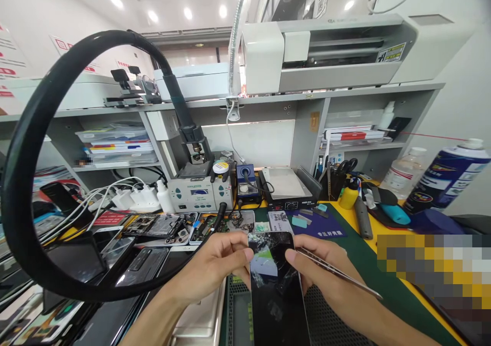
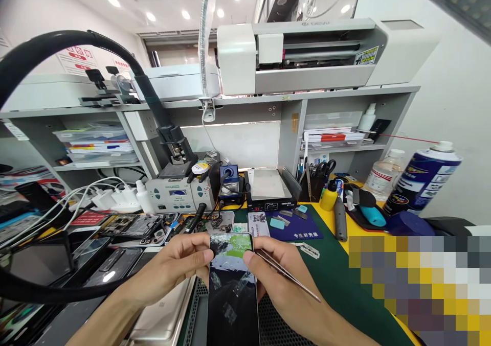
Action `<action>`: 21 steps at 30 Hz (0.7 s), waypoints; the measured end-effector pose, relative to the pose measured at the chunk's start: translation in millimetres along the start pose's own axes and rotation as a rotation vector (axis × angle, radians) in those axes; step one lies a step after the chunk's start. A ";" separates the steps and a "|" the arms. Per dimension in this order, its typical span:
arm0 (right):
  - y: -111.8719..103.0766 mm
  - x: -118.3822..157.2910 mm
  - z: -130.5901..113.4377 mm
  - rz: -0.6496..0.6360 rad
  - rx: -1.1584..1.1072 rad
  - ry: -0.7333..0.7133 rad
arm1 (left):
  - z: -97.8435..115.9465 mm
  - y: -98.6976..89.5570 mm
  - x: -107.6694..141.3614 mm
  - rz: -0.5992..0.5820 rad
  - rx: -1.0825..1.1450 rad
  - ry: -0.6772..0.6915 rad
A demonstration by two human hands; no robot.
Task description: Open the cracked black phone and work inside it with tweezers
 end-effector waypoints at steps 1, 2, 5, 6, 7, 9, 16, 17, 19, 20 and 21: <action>0.4 -0.2 -0.6 -0.003 0.000 -0.003 | 0.1 0.1 0.4 0.001 -0.002 -0.001; 0.6 -0.3 -1.0 -0.001 0.001 -0.004 | 0.6 0.4 0.7 0.000 -0.003 -0.001; 1.1 -0.7 -1.0 -0.003 -0.008 -0.004 | 3.4 2.7 0.5 -0.004 0.000 0.003; 1.1 -0.9 -0.6 -0.003 -0.014 -0.004 | 4.5 3.5 0.2 -0.007 0.004 0.006; 1.1 -1.0 -0.2 -0.003 -0.022 -0.004 | 5.4 4.2 -0.2 -0.010 0.008 0.008; 0.8 -1.0 0.5 -0.002 -0.039 -0.004 | 6.3 5.0 -0.8 -0.013 0.018 0.010; -0.1 1.9 -3.1 0.012 -0.022 -0.028 | 7.4 6.9 -0.1 0.010 0.039 0.035; -0.1 2.6 -3.8 0.017 -0.011 -0.039 | 7.7 6.6 0.0 0.030 0.040 0.049; -0.2 4.0 -3.7 0.033 0.019 -0.055 | 7.5 4.9 0.3 0.089 0.039 0.081; -0.2 4.9 -3.1 0.038 0.037 -0.060 | 6.9 3.5 0.7 0.124 0.037 0.097; 0.1 5.7 -2.5 0.040 0.055 -0.062 | 6.1 2.1 1.3 0.157 0.033 0.111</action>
Point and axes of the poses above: each hand's wrist, its own x-axis away from the middle knuckle, its own y-axis out of the palm, z = x × y, the point moved 5 cm from there along -x, towards the middle knuckle, and after that the axes turned 4 degrees about x, right-handed, at the moved point
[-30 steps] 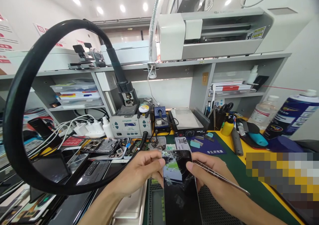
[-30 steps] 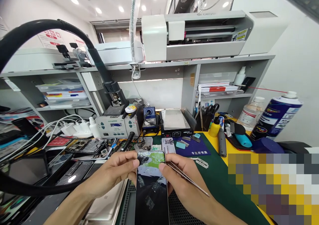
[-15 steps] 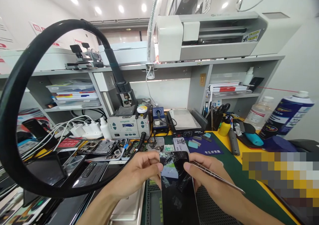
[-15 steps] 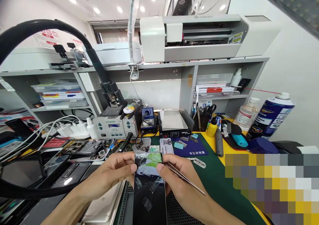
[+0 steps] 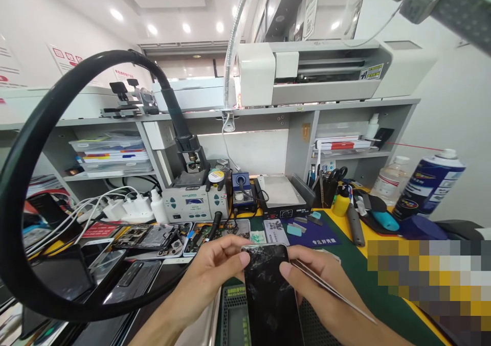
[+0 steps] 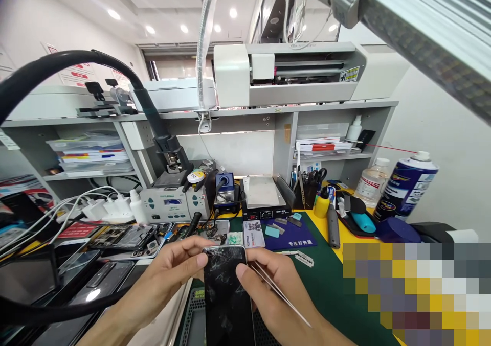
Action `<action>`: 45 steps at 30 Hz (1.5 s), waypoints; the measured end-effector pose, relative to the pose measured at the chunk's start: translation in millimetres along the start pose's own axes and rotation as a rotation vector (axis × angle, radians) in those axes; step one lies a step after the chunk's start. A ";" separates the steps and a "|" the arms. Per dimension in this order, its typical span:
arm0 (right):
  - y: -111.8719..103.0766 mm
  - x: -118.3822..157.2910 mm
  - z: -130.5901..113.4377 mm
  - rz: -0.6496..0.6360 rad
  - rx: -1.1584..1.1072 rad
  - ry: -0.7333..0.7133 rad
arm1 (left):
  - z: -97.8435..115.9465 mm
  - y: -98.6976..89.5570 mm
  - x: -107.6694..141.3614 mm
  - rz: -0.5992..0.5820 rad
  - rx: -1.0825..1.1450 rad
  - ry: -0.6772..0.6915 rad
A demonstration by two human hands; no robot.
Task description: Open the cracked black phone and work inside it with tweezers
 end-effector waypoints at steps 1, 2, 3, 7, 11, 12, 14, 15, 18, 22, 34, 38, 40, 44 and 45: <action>0.3 0.9 0.3 0.001 0.017 0.000 | -0.8 -1.3 0.5 0.028 -0.003 0.014; 0.7 1.8 0.0 -0.003 0.031 -0.001 | -1.4 -2.2 1.1 0.052 -0.005 0.026; 0.9 2.4 -1.1 -0.005 0.039 -0.002 | -1.9 -2.6 1.7 0.069 -0.003 0.035; 2.6 2.7 -9.7 -0.066 -0.027 -0.027 | -1.0 -1.3 2.6 0.126 0.064 0.052; 3.5 0.3 -5.5 -0.148 -0.239 -0.051 | 1.2 -1.9 2.5 0.194 0.202 0.065; 4.0 -0.1 -1.5 -0.174 -0.297 -0.048 | 1.7 -2.8 2.5 0.208 0.241 0.074; 5.4 0.3 6.4 -0.223 -0.393 -0.030 | 2.6 -4.5 2.4 0.220 0.315 0.093; 5.9 0.9 9.4 -0.235 -0.429 -0.009 | 3.1 -5.1 2.3 0.219 0.347 0.102; 8.1 3.6 12.8 -0.230 -0.495 0.108 | 4.4 -5.9 2.7 0.215 0.417 0.128; 21.1 5.8 6.0 -0.333 -0.581 0.250 | 5.3 -3.9 4.0 0.213 0.469 0.160; 3.4 4.7 7.2 -0.354 0.007 0.056 | 30.2 -16.5 6.6 0.026 0.268 0.312; -4.7 6.8 5.6 -0.365 0.530 0.021 | 28.5 -26.4 1.9 0.087 0.164 0.344; -1.6 8.2 7.3 -0.414 0.665 -0.024 | 25.7 -29.0 -0.4 0.105 0.118 0.338; 5.9 9.5 16.2 -0.489 0.769 -0.033 | 21.9 -31.8 -3.2 0.120 0.060 0.336; 7.3 9.6 18.4 -0.505 0.786 -0.029 | 21.2 -32.1 -3.7 0.122 0.051 0.336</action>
Point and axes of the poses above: each hand's wrist, its own x-axis away from the middle knuckle, its own y-axis out of the palm, z = x × y, the point moved 5 cm from there along -x, towards the middle knuckle, and after that the axes turned 4 degrees about x, right-handed, at the moved point
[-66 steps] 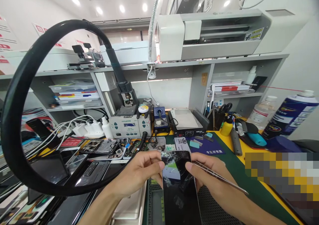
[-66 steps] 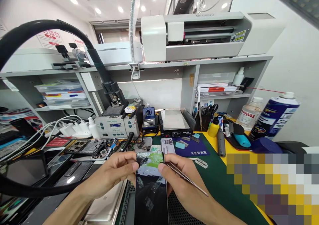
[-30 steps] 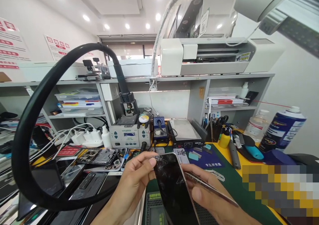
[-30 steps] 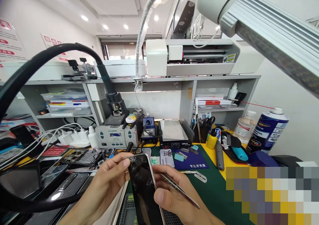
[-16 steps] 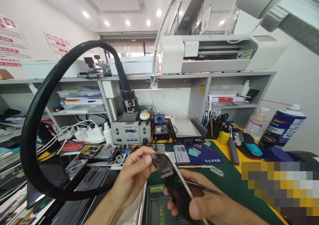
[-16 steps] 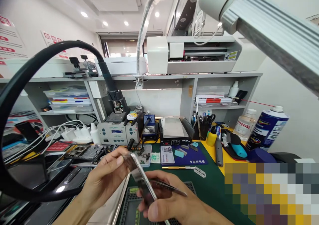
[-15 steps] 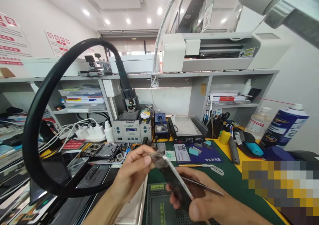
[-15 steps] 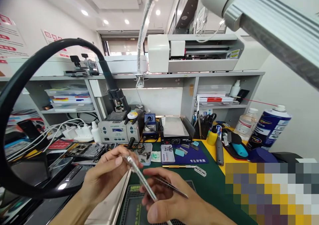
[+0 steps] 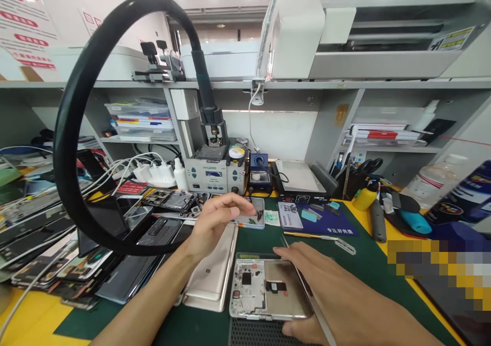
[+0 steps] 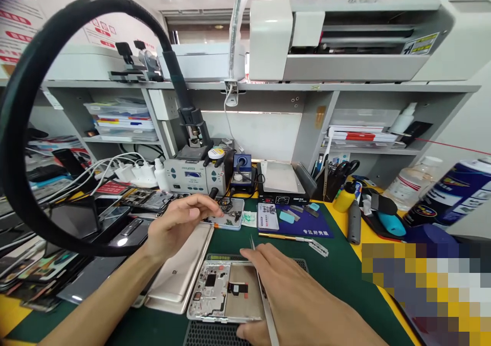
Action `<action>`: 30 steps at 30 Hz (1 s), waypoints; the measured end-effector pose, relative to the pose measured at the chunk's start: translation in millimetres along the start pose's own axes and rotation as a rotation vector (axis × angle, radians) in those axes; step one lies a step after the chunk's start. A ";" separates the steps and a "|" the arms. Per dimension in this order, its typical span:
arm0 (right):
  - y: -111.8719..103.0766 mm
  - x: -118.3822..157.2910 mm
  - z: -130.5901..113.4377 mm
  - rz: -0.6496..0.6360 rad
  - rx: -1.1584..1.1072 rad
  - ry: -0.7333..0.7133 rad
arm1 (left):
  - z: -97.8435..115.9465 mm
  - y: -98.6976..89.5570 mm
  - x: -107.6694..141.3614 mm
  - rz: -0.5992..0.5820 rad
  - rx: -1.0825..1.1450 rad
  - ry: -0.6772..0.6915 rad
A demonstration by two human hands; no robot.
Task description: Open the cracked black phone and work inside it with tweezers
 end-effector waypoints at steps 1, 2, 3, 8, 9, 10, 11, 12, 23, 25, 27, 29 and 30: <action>2.1 -0.8 0.7 -0.016 0.016 0.002 | -0.8 -0.2 -0.2 -0.001 -0.008 -0.001; 4.0 -1.3 1.6 -0.032 0.031 0.007 | -1.6 -0.4 -0.3 -0.003 -0.016 -0.002; 5.6 -1.7 2.6 -0.047 0.047 0.012 | -2.4 -0.5 -0.3 -0.007 -0.024 -0.003; 9.3 -1.8 6.4 -0.100 0.159 0.042 | -6.3 -0.7 0.0 -0.047 -0.066 -0.008; 9.3 -1.8 5.8 -0.107 0.178 0.042 | -7.0 -0.6 -0.1 -0.057 -0.079 -0.005; 9.1 -1.9 4.8 -0.111 0.195 0.039 | -7.7 -0.4 -0.1 -0.069 -0.095 -0.003; 8.7 -2.0 3.3 -0.112 0.213 0.034 | -8.5 -0.2 -0.1 -0.081 -0.112 -0.001; 8.2 -2.0 1.5 -0.107 0.232 0.027 | -9.3 0.1 0.0 -0.092 -0.131 0.000; 9.7 2.8 -5.8 -0.156 0.298 0.032 | -4.8 8.6 6.6 -0.146 -0.338 -0.001; 8.6 2.5 -5.9 -0.152 0.304 0.030 | -2.6 11.1 8.1 -0.153 -0.350 0.011; 7.7 2.6 -6.1 -0.151 0.314 0.026 | -1.6 12.9 9.0 -0.150 -0.364 0.021; 7.6 2.8 -6.1 -0.157 0.326 0.025 | -1.7 14.2 9.3 -0.143 -0.382 0.027; 7.6 2.9 -6.2 -0.159 0.333 0.022 | -2.1 14.6 9.3 -0.138 -0.393 0.026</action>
Point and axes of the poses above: each hand's wrist, its own x-axis away from the middle knuckle, its own y-axis out of the palm, z = x × y, the point moved 5 cm from there along -x, towards the middle knuckle, and after that the axes turned 4 degrees about x, right-handed, at the moved point
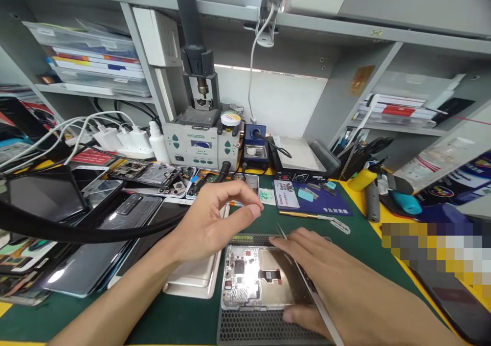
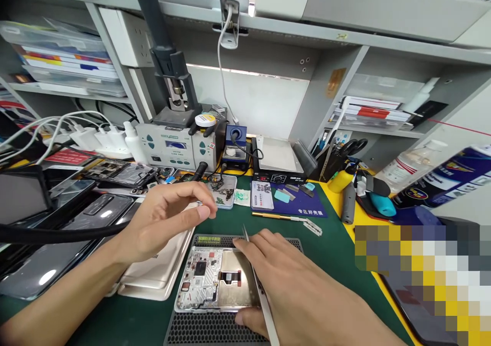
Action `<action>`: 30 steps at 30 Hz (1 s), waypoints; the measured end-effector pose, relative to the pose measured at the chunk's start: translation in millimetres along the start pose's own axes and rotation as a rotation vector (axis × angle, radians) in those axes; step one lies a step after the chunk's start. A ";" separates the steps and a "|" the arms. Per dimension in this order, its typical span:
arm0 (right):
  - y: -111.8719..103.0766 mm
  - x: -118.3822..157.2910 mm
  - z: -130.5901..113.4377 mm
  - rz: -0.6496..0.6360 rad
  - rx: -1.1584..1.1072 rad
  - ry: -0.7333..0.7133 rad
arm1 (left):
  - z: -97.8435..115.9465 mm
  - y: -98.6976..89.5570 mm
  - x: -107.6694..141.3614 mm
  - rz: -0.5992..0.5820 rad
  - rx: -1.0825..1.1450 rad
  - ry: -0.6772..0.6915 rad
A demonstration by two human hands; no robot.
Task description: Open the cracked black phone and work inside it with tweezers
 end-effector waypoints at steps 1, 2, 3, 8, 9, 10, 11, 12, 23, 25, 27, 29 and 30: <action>0.0 0.0 0.0 0.001 0.007 -0.004 | -0.2 0.6 -0.1 0.001 -0.013 -0.003; -0.3 0.0 0.0 0.009 0.012 -0.010 | -0.5 1.2 -0.4 -0.001 -0.027 -0.007; -1.0 -0.1 0.1 0.027 0.016 -0.019 | -0.8 1.8 -0.7 -0.004 -0.042 -0.014; -11.1 1.3 2.3 0.193 -0.039 -0.070 | -2.5 2.5 -3.9 -0.027 -0.113 -0.056; -15.0 2.2 2.9 0.245 -0.067 -0.075 | -3.4 2.1 -4.6 -0.030 -0.128 -0.068; -19.7 3.4 3.5 0.306 -0.105 -0.080 | -4.5 1.7 -5.2 -0.034 -0.143 -0.080; -24.4 4.9 4.1 0.365 -0.159 -0.080 | -5.9 1.2 -5.6 -0.038 -0.158 -0.092; -28.6 6.2 5.0 0.410 -0.237 -0.076 | -7.4 0.7 -6.0 -0.043 -0.175 -0.102; -20.1 -3.1 1.1 0.232 -1.097 -0.054 | -26.1 3.8 -7.3 -0.202 -0.416 -0.170; -24.5 -2.5 0.0 0.301 -0.968 -0.102 | -26.2 5.1 -6.4 -0.225 -0.459 -0.161; -28.7 -1.0 -1.8 0.362 -0.849 -0.144 | -25.6 6.4 -4.9 -0.261 -0.489 -0.152; -28.5 -0.2 -3.6 0.369 -0.834 -0.151 | -24.5 7.9 -3.2 -0.315 -0.511 -0.149; -25.8 -0.4 -4.1 0.346 -0.870 -0.132 | -23.5 8.5 -2.3 -0.342 -0.523 -0.149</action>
Point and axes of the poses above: each hand's wrist, its own x-axis away from the middle knuckle, its own y-axis out of the palm, z = x × y, the point moved 5 cm from there along -x, towards the middle knuckle, and after that the axes turned 4 degrees about x, right-handed, at the moved point
